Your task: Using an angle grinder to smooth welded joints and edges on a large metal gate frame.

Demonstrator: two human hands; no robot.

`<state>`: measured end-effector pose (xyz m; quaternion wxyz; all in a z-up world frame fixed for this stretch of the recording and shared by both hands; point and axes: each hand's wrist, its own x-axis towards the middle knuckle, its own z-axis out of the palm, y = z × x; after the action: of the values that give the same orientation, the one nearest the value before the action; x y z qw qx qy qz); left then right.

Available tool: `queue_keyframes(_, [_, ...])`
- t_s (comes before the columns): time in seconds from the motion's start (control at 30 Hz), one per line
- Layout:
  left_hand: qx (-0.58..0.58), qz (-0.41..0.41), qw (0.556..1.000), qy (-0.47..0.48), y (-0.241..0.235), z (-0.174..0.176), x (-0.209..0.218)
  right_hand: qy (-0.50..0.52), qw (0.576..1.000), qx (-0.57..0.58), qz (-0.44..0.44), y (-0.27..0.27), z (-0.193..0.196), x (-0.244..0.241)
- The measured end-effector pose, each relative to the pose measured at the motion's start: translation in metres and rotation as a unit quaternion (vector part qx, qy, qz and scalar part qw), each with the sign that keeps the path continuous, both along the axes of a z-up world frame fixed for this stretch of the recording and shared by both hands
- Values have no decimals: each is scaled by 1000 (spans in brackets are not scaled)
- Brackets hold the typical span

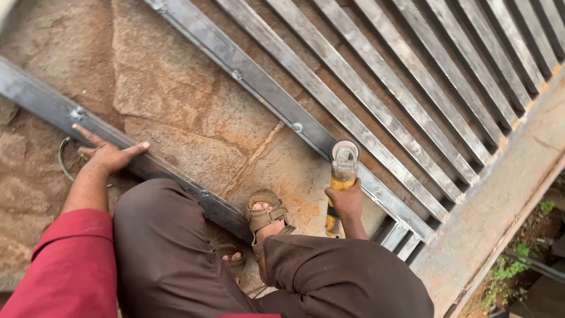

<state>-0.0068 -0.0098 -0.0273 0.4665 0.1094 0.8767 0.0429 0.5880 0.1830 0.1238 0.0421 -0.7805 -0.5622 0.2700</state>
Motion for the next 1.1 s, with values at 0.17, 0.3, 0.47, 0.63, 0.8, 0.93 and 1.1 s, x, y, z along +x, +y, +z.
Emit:
queue_keyframes(0.17, [20, 51, 999, 2, 13, 48, 19, 32, 995, 3, 91, 25, 4, -74])
queue_keyframes(0.3, [-19, 49, 999, -2, 15, 43, 14, 0, 987, -36, 154, 39, 12, -109])
queue_keyframes(0.47, [-17, 51, 999, -12, 10, 38, 16, -27, 983, -57, 170, 41, 20, -120])
queue_keyframes(0.63, [-13, 68, 998, -2, 22, 40, 9, -25, 984, -36, 170, 37, 23, -121])
queue_keyframes(0.8, [8, 75, 997, -6, 22, 35, 7, -47, 987, -30, 147, 33, 16, -111])
queue_keyframes(0.93, [-75, 62, 995, -4, 29, 53, 5, -39, 986, -3, 160, 34, 13, -114])
queue_keyframes(1.1, [-81, 56, 995, -16, 33, 51, 3, -54, 987, -24, 150, 42, 23, -122])
